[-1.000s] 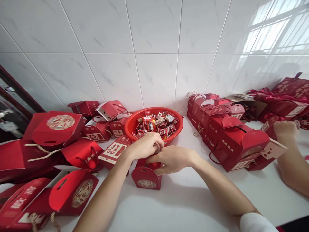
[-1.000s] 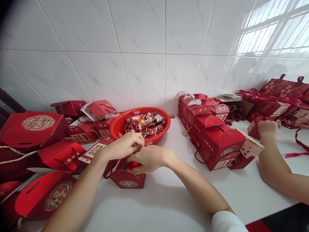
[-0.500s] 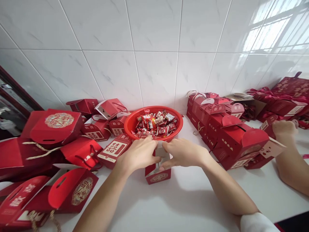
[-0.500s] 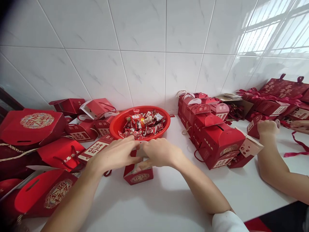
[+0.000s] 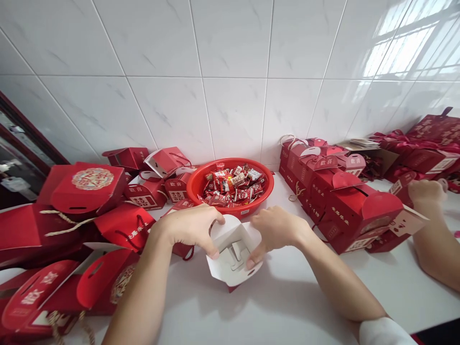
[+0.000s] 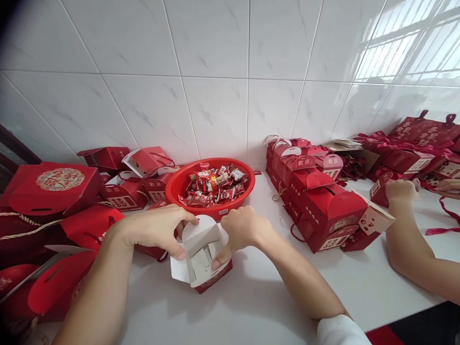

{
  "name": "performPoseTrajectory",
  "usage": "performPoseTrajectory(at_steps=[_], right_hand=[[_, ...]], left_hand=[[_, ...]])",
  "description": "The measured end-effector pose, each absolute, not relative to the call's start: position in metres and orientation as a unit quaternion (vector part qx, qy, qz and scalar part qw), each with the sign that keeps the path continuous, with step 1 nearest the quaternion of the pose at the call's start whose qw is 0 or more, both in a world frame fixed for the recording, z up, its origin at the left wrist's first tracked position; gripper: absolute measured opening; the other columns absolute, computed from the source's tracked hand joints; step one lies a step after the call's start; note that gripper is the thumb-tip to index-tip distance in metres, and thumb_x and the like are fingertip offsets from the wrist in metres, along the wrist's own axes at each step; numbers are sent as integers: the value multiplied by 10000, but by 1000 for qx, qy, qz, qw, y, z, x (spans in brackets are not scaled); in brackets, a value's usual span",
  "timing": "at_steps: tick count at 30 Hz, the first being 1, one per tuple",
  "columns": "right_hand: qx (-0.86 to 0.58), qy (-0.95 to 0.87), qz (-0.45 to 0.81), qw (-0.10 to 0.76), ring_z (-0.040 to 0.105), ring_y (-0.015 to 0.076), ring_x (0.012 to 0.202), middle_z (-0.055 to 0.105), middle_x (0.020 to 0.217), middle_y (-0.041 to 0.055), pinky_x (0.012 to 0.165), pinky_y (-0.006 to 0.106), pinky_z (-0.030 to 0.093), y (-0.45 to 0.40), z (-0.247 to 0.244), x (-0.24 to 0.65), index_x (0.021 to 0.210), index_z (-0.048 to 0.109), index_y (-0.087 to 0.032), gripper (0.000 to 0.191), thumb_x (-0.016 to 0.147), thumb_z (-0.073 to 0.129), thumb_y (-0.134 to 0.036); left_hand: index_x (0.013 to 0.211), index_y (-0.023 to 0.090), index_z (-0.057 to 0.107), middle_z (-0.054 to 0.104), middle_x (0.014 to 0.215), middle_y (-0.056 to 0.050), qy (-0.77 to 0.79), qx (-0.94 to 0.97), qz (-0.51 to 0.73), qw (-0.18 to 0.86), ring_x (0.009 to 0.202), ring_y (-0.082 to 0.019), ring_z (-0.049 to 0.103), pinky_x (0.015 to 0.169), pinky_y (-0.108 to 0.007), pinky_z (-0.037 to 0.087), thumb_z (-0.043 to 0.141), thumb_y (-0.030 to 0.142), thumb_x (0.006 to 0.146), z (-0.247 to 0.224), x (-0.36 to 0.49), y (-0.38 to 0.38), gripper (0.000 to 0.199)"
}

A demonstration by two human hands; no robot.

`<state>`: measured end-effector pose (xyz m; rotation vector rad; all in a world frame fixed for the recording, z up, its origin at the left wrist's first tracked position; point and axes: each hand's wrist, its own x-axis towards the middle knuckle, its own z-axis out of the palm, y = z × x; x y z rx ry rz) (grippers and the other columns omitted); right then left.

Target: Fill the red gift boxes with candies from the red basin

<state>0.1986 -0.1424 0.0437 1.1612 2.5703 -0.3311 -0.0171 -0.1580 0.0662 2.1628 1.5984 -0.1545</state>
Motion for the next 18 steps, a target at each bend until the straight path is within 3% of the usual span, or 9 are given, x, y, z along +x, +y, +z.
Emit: performPoseTrajectory(at_steps=[3, 7, 10, 15, 18], right_hand=[[395, 895, -120, 170, 677, 270, 767, 701, 810, 78, 660, 312, 439, -141, 44, 199, 867, 695, -180, 613, 592, 796, -718], [420, 888, -90, 166, 689, 291, 830, 720, 948, 110, 660, 310, 441, -140, 44, 197, 984, 691, -161, 661, 592, 826, -675], [445, 881, -67, 146, 690, 294, 879, 719, 1021, 117, 661, 307, 443, -137, 43, 196, 1020, 682, -160, 655, 606, 840, -641], [462, 874, -65, 132, 688, 281, 855, 729, 914, 85, 656, 302, 432, -134, 45, 200, 879, 681, -182, 534, 650, 812, -646], [453, 885, -64, 86, 682, 278, 875, 731, 943, 74, 644, 297, 407, -136, 56, 212, 934, 676, -195, 489, 719, 773, -623]], left_hand=[[1132, 233, 682, 711, 956, -19, 583, 766, -95, 254, 862, -249, 658, 599, -246, 416, 815, 431, 485, 67, -20, -154, 690], [1122, 244, 647, 693, 993, -24, 613, 747, -92, 242, 862, -258, 655, 582, -253, 410, 824, 425, 449, 66, -22, -150, 719], [1116, 241, 638, 694, 953, -18, 629, 728, -99, 254, 798, -249, 668, 565, -262, 428, 823, 425, 461, 63, -21, -148, 705], [1200, 208, 627, 705, 768, 4, 637, 691, -77, 333, 642, -235, 684, 540, -275, 472, 792, 397, 527, 65, -24, -148, 719], [1168, 225, 687, 688, 644, 23, 613, 720, -30, 324, 625, -231, 683, 555, -269, 478, 746, 466, 619, 70, -31, -150, 603]])
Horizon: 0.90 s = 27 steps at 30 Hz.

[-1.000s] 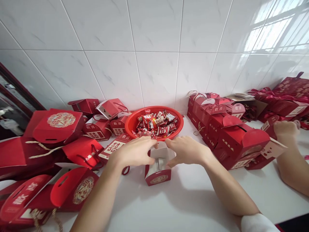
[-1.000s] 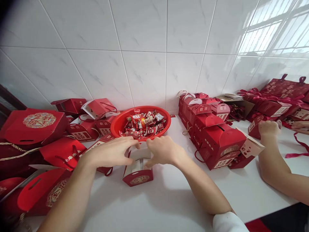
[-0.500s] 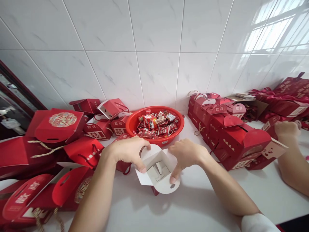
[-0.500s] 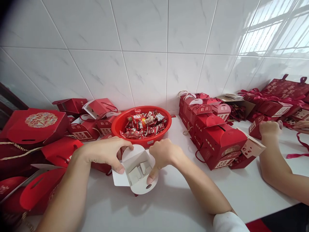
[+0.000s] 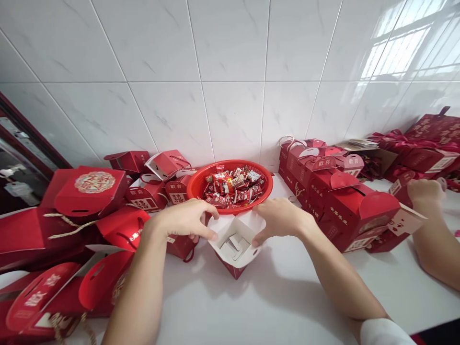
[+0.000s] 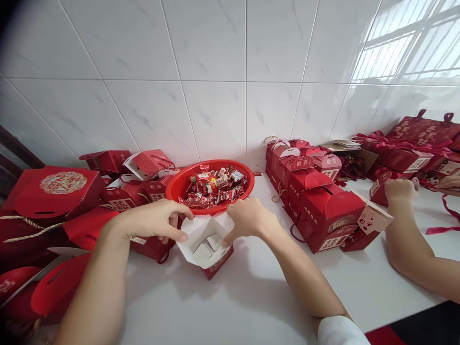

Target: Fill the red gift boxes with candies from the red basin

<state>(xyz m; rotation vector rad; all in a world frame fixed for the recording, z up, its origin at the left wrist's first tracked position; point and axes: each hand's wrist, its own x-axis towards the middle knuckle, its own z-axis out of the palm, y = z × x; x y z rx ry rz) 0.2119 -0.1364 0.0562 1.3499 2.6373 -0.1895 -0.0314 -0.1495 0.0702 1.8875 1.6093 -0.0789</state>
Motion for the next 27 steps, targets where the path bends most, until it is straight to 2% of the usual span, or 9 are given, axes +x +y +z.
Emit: performPoseTrajectory(at_steps=[2, 4, 8, 10, 13, 16, 20, 24, 27], right_hand=[[460, 885, -55, 38, 675, 270, 908, 730, 998, 71, 644, 292, 390, -134, 65, 221, 1047, 666, -209, 437, 809, 713, -572], [472, 880, -47, -21, 670, 248, 921, 727, 1031, 68, 649, 285, 377, -124, 69, 226, 1120, 653, -224, 350, 904, 622, -498], [476, 869, -68, -115, 668, 207, 938, 730, 1073, 56, 679, 265, 381, -78, 54, 212, 1086, 667, -220, 239, 954, 538, -372], [471, 870, -89, -116, 657, 219, 1035, 715, 1161, 68, 726, 257, 406, -51, 39, 196, 1131, 655, -209, 244, 942, 549, -319], [483, 864, -131, -66, 631, 261, 1139, 678, 1261, 121, 797, 269, 449, -22, 17, 173, 1257, 605, -178, 401, 882, 636, -316], [486, 860, -150, -37, 646, 282, 1102, 684, 1236, 148, 808, 284, 474, -10, 4, 162, 1217, 641, -150, 456, 782, 725, -260], [478, 858, -185, -20, 673, 233, 945, 723, 1089, 96, 729, 257, 479, -8, -3, 162, 1097, 701, -163, 386, 720, 753, -231], [457, 860, -225, -19, 650, 178, 813, 719, 871, 36, 645, 225, 436, -6, -4, 164, 866, 726, -165, 162, 726, 748, -243], [449, 858, -247, -32, 623, 156, 742, 694, 800, 15, 622, 223, 416, -5, -5, 164, 789, 702, -167, 148, 717, 767, -279]], left_hand=[[1134, 250, 725, 716, 695, 11, 601, 751, 43, 270, 693, -225, 695, 618, -267, 503, 687, 515, 708, 72, -35, -147, 504], [1134, 262, 734, 762, 875, -14, 587, 767, 131, 222, 843, -228, 708, 731, -272, 532, 621, 521, 791, 69, -36, -141, 444], [1183, 215, 717, 743, 1183, -68, 577, 768, 225, 164, 1071, -255, 690, 935, -325, 525, 501, 395, 878, 50, -34, -114, 414], [1217, 193, 706, 730, 1226, -93, 590, 763, 218, 150, 1105, -267, 687, 970, -347, 516, 481, 317, 871, 37, -32, -99, 430], [1269, 205, 684, 668, 1353, -107, 613, 758, 165, 152, 1265, -287, 608, 1067, -357, 451, 575, 239, 801, 21, -29, -83, 482], [1357, 208, 627, 619, 1416, -129, 649, 734, 91, 178, 1282, -308, 597, 1018, -347, 481, 629, 198, 736, 12, -25, -75, 621], [1381, 192, 612, 659, 1353, -161, 670, 710, 54, 210, 1152, -329, 675, 848, -327, 546, 664, 184, 668, 10, -20, -69, 715], [1263, 201, 701, 742, 1190, -152, 680, 699, 39, 217, 1036, -337, 715, 752, -325, 548, 690, 185, 627, 12, -15, -67, 636], [1064, 221, 780, 771, 1091, -118, 669, 704, 21, 237, 979, -324, 725, 727, -323, 542, 695, 205, 636, 11, -15, -66, 437]])
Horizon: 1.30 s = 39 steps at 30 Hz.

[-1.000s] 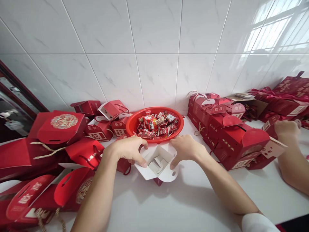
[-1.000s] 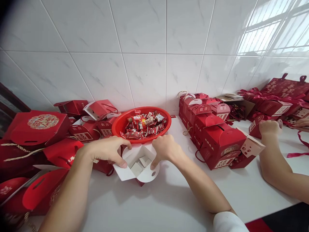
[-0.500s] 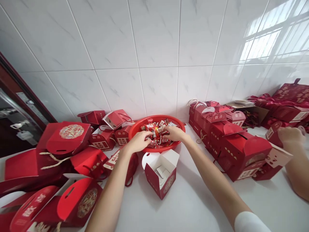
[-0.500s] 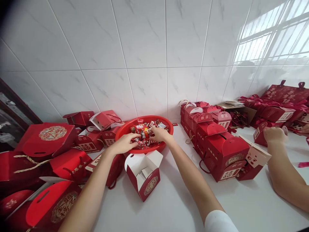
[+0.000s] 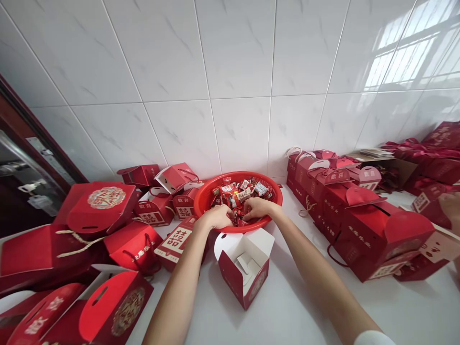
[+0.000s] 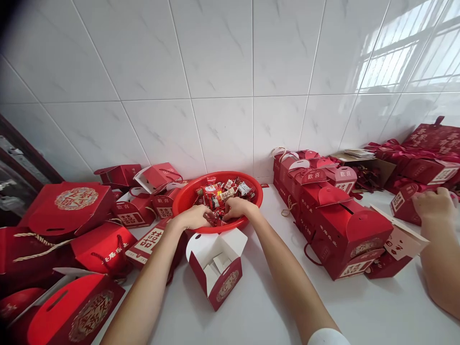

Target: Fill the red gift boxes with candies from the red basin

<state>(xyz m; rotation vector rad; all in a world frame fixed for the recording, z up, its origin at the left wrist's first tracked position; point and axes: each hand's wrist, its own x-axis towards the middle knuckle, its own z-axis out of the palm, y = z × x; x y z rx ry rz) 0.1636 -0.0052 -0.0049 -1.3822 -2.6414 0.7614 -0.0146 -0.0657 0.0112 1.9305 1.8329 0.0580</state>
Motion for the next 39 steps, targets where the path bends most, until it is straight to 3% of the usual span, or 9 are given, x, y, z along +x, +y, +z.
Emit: performPoseTrajectory(at_steps=[2, 7, 10, 14, 20, 26, 33, 39], right_hand=[[-455, -852, 250, 61, 610, 158, 728, 673, 758, 16, 633, 230, 413, -5, -5, 163, 739, 668, -160, 119, 718, 750, -244], [-473, -815, 267, 204, 620, 150, 787, 668, 825, 31, 689, 234, 467, -5, -6, 166, 830, 598, -164, 71, 854, 541, -199], [-451, -719, 415, 328, 628, 137, 699, 632, 776, 10, 649, 251, 535, -2, -7, 170, 833, 543, -183, 64, 839, 538, -246], [-356, -540, 620, 444, 638, 133, 657, 579, 717, -33, 643, 284, 584, 1, -7, 177, 761, 501, -200, 205, 668, 681, -228], [-288, -506, 683, 441, 664, 133, 712, 650, 798, -19, 671, 273, 573, -4, -2, 183, 820, 592, -186, 287, 604, 768, -249], [-292, -494, 691, 439, 638, 107, 642, 636, 758, -45, 595, 235, 533, -7, 1, 183, 784, 612, -181, 365, 536, 863, -272], [-284, -497, 692, 440, 639, 129, 710, 653, 773, -25, 619, 260, 559, -6, -1, 182, 759, 609, -179, 334, 532, 850, -229], [-305, -497, 683, 440, 636, 117, 691, 655, 784, -24, 601, 234, 542, -8, 1, 181, 776, 632, -180, 298, 559, 834, -213]], left_hand=[[983, 212, 786, 778, 1033, -98, 657, 711, 37, 247, 978, -307, 719, 749, -315, 538, 703, 210, 645, 10, -16, -64, 348], [1065, 191, 733, 751, 1027, -69, 669, 691, 205, 181, 962, -250, 696, 818, -296, 522, 643, 100, 640, 4, -26, -61, 444], [1028, 199, 711, 726, 1058, -47, 662, 673, 282, 170, 953, -223, 678, 842, -294, 514, 622, 85, 629, 2, -30, -60, 424], [983, 185, 688, 705, 1027, -38, 654, 641, 346, 203, 950, -233, 659, 867, -336, 512, 668, 163, 618, 0, -30, -57, 366], [994, 181, 660, 707, 943, -27, 581, 580, 430, 375, 853, -215, 678, 799, -350, 554, 732, 216, 592, 6, -20, -56, 410], [954, 178, 659, 718, 1018, -66, 540, 523, 460, 472, 955, -235, 687, 768, -344, 590, 812, 367, 647, 9, -17, -56, 392], [886, 176, 700, 736, 976, -35, 501, 534, 554, 397, 981, -237, 681, 937, -374, 536, 877, 405, 509, -2, -23, -49, 475], [836, 177, 697, 750, 995, -59, 532, 540, 563, 329, 1019, -267, 679, 942, -393, 530, 783, 348, 603, -6, -26, -46, 302]])
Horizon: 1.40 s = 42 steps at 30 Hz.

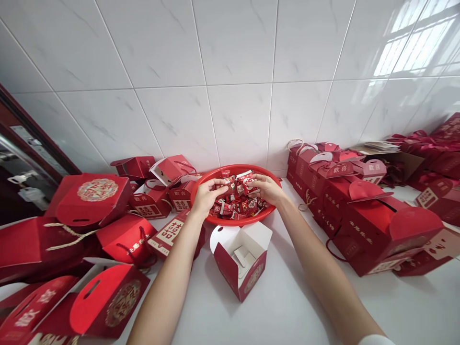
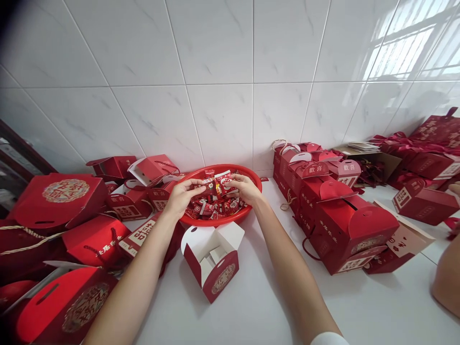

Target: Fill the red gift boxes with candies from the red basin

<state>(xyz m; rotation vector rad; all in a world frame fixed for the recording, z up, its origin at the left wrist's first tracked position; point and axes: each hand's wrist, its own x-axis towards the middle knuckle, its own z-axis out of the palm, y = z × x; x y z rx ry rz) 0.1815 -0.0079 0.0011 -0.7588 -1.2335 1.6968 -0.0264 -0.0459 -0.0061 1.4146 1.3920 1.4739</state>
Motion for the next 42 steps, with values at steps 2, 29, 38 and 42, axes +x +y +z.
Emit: performPoseTrajectory(at_steps=[2, 29, 38, 42], right_hand=[[-307, -498, 678, 445, 638, 117, 705, 659, 801, -21, 607, 230, 541, -8, 1, 181, 785, 644, -180, 291, 566, 831, -221], [-333, -481, 633, 507, 610, 119, 701, 633, 765, -22, 557, 230, 538, -6, -4, 178, 733, 639, -176, 283, 525, 816, -248], [-341, -504, 622, 493, 660, 155, 776, 700, 809, 22, 570, 220, 525, -3, -6, 179, 745, 594, -186, 220, 615, 749, -272], [-346, -514, 618, 484, 658, 137, 736, 711, 813, 12, 551, 196, 501, -3, -7, 179, 769, 620, -189, 214, 625, 758, -267]], left_hand=[[861, 192, 708, 745, 1071, -56, 573, 563, 548, 233, 1103, -264, 656, 991, -383, 510, 706, 256, 651, -6, -26, -47, 219], [667, 176, 739, 694, 620, -18, 531, 782, 176, 274, 637, -200, 599, 614, -280, 401, 632, 447, 773, 0, -13, -48, 311], [646, 160, 680, 676, 680, -18, 566, 503, 483, 440, 597, -176, 642, 610, -294, 508, 799, 446, 665, 3, -10, -47, 310], [738, 151, 713, 715, 760, -27, 546, 433, 528, 484, 554, -156, 646, 602, -311, 557, 849, 373, 645, 7, -9, -49, 276]])
